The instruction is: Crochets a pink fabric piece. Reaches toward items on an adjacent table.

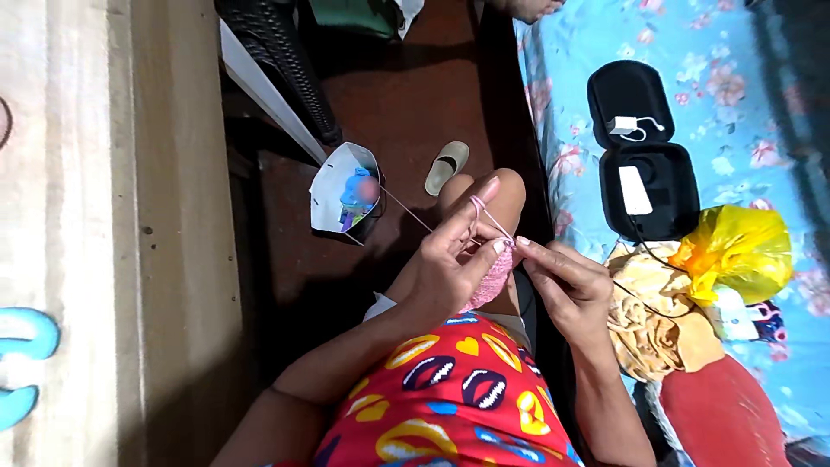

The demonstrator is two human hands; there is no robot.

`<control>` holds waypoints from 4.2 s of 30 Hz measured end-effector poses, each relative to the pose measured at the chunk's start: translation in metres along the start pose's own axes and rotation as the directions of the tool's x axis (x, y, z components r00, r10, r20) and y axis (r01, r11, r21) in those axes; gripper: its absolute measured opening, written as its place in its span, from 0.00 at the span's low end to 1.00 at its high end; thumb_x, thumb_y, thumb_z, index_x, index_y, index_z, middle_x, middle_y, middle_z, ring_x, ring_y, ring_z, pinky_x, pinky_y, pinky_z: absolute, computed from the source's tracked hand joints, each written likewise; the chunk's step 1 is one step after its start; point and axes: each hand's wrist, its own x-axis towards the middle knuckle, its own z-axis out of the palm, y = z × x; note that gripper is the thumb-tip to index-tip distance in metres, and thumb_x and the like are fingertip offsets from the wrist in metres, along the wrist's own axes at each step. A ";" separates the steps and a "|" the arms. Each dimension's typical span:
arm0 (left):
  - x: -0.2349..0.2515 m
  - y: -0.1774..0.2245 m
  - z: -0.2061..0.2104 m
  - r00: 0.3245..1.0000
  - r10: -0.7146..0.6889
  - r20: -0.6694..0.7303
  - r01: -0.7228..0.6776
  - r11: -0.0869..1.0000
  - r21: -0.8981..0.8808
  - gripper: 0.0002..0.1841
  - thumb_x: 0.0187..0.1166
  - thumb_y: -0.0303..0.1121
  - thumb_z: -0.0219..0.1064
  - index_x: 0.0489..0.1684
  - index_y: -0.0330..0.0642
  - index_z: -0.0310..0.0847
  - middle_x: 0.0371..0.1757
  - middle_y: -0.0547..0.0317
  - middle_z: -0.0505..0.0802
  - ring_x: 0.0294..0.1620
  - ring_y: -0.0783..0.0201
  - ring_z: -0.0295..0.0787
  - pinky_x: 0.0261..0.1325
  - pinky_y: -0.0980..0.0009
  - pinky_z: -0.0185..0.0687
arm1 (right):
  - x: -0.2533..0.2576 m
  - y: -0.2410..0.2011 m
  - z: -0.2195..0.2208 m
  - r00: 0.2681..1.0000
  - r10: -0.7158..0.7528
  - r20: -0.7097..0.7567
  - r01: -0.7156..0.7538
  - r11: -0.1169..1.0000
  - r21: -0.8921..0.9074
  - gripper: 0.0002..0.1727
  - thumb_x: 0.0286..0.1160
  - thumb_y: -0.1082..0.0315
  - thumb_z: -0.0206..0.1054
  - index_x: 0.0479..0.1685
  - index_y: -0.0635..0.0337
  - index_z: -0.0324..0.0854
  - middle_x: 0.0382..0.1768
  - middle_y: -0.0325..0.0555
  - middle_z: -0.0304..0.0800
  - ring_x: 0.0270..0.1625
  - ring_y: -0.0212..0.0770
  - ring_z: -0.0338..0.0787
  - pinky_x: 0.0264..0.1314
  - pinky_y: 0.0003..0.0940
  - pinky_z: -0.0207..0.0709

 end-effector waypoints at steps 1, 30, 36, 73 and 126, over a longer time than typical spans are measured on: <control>-0.001 0.000 0.001 1.000 0.014 -0.012 -0.014 1.000 0.009 0.35 0.70 0.12 0.66 0.83 0.24 0.63 0.41 0.59 0.94 0.37 0.74 0.90 0.45 0.78 0.89 | 0.000 0.000 0.000 1.000 0.000 0.000 0.000 1.000 0.005 0.15 0.78 0.77 0.63 0.57 0.61 0.93 0.28 0.39 0.83 0.32 0.20 0.78 0.38 0.12 0.74; 0.018 0.008 -0.012 0.907 -0.300 0.295 0.383 0.879 -0.283 0.30 0.71 0.15 0.54 0.78 0.35 0.75 0.31 0.60 0.89 0.29 0.73 0.86 0.37 0.77 0.86 | 0.000 0.001 -0.019 0.988 -0.145 0.053 0.152 0.972 -0.181 0.14 0.81 0.72 0.61 0.56 0.57 0.91 0.27 0.43 0.82 0.29 0.27 0.78 0.34 0.18 0.72; 0.007 -0.002 0.011 0.945 -0.152 0.290 0.213 0.958 -0.193 0.28 0.70 0.10 0.62 0.74 0.27 0.76 0.56 0.56 0.94 0.42 0.76 0.90 0.49 0.78 0.88 | 0.002 -0.007 -0.012 0.974 0.217 0.067 -0.225 0.882 0.414 0.17 0.80 0.71 0.67 0.64 0.46 0.90 0.50 0.29 0.95 0.40 0.19 0.89 0.43 0.17 0.84; 0.012 0.002 -0.003 0.961 -0.267 0.070 0.272 0.958 -0.088 0.34 0.73 0.13 0.65 0.84 0.38 0.69 0.34 0.57 0.93 0.28 0.72 0.87 0.34 0.79 0.85 | -0.004 0.011 -0.018 0.995 -0.067 0.071 0.088 0.937 -0.338 0.20 0.78 0.74 0.60 0.62 0.52 0.92 0.26 0.44 0.78 0.25 0.32 0.74 0.27 0.25 0.67; 0.011 -0.006 -0.004 0.954 -0.206 0.220 0.246 0.953 -0.174 0.30 0.71 0.13 0.61 0.79 0.31 0.72 0.33 0.60 0.89 0.28 0.74 0.85 0.34 0.79 0.84 | -0.007 0.006 -0.012 0.996 0.079 0.039 -0.084 0.984 0.157 0.14 0.81 0.72 0.65 0.60 0.54 0.90 0.42 0.35 0.92 0.39 0.20 0.86 0.45 0.16 0.82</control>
